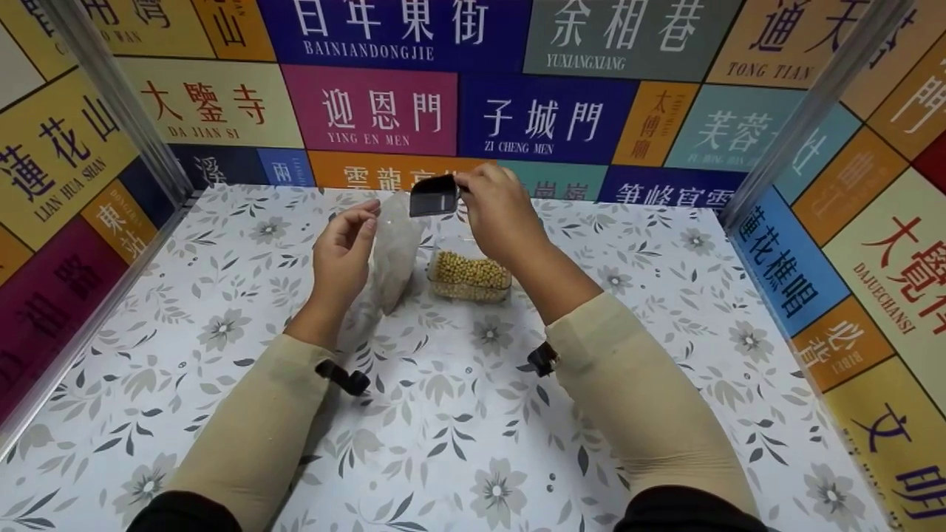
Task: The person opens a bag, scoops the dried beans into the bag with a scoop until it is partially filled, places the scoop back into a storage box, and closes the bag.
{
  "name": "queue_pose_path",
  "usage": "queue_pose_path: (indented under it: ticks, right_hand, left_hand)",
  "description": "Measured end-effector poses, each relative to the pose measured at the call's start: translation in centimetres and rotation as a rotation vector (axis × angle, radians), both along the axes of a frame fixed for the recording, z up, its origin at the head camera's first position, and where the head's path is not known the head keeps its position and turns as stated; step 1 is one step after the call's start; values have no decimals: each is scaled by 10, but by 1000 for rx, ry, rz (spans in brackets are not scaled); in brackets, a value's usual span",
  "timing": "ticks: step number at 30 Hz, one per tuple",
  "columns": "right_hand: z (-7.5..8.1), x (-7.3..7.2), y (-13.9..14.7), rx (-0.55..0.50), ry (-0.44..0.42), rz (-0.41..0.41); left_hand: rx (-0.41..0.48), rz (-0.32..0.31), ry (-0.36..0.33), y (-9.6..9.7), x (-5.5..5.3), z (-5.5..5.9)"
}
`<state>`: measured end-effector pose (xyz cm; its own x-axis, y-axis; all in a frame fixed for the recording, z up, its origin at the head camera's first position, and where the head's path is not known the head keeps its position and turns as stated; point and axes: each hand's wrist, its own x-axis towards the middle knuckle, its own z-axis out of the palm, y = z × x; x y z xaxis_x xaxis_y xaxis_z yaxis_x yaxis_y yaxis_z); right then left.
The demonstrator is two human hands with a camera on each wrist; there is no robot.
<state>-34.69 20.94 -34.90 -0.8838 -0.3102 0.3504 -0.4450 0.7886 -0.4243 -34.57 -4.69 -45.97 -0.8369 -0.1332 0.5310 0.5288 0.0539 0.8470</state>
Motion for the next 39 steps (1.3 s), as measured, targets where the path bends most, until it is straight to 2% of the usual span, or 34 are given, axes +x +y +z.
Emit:
queue_pose_path:
  ticks: [9,16,22,28,35,39]
  right_hand:
    - [-20,-1,36,-125,-117,-74]
    - [-44,-3,57,-104,-160,-113]
    - [-62,-3,68,-28,-219,-117]
    - [-73,-5,69,67,-266,-123]
    - [-78,-4,57,252,-152,-115]
    - [-79,-8,49,316,-163,-140]
  left_hand:
    - [-47,15,-38,-1,2,1]
    - [-57,21,-54,-1,2,0]
    - [-48,17,-59,-1,1,-1]
    - [-44,16,-89,-1,2,-1]
    - [-28,15,-91,0,1,0]
    - [-42,12,-49,0,1,-1]
